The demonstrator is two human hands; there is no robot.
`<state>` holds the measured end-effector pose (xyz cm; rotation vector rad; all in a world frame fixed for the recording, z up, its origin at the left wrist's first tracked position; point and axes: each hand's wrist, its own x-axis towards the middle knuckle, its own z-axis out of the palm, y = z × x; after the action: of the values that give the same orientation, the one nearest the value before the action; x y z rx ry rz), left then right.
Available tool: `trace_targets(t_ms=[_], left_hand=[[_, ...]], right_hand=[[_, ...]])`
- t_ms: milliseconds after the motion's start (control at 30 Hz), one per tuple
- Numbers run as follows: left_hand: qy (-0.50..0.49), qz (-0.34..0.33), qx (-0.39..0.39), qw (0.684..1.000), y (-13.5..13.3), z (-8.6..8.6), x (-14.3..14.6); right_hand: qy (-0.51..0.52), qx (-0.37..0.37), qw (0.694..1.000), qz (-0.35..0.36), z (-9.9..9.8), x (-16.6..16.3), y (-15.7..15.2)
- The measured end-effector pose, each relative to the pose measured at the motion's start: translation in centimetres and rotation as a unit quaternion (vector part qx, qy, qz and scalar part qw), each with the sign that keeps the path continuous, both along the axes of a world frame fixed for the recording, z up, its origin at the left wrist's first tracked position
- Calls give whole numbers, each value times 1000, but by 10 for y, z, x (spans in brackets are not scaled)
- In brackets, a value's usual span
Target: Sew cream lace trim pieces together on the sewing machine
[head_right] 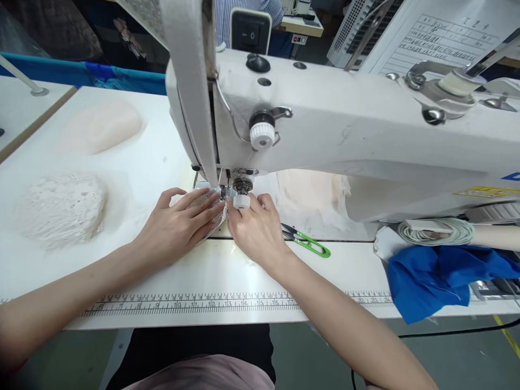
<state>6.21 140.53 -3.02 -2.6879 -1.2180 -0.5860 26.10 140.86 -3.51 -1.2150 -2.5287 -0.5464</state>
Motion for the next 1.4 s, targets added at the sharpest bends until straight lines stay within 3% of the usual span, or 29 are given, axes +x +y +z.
trace_targets(t_ms=[233,333,433,500,600,700,833,967,1267,1400], left_hand=[[-2,-38,31,999,1,4,-6],[10,-59,-4,998,-4,11,-9],[55,-33,-48,997,-9,14,-8],[74,-13,-36,997,-8,13,-6],[74,5,-27,997,-1,13,-3],[-6,35,-122,992,11,18,-1],[-137,64,-270,951,27,31,-2],[-101,6,-330,938,39,35,-5],[-123,-23,-333,934,52,23,-11],[-70,-46,-243,966,43,17,-16]], right_hand=[[16,15,999,24,-1,3,3],[18,30,997,70,-1,6,5],[23,48,994,94,0,7,6],[41,49,993,95,0,7,7],[110,-6,990,92,-1,8,9],[211,-69,972,73,-2,8,12],[273,-93,957,41,-5,7,15],[272,-63,960,22,-7,4,16],[259,-36,965,3,-9,3,18],[246,-39,968,11,-9,3,15]])
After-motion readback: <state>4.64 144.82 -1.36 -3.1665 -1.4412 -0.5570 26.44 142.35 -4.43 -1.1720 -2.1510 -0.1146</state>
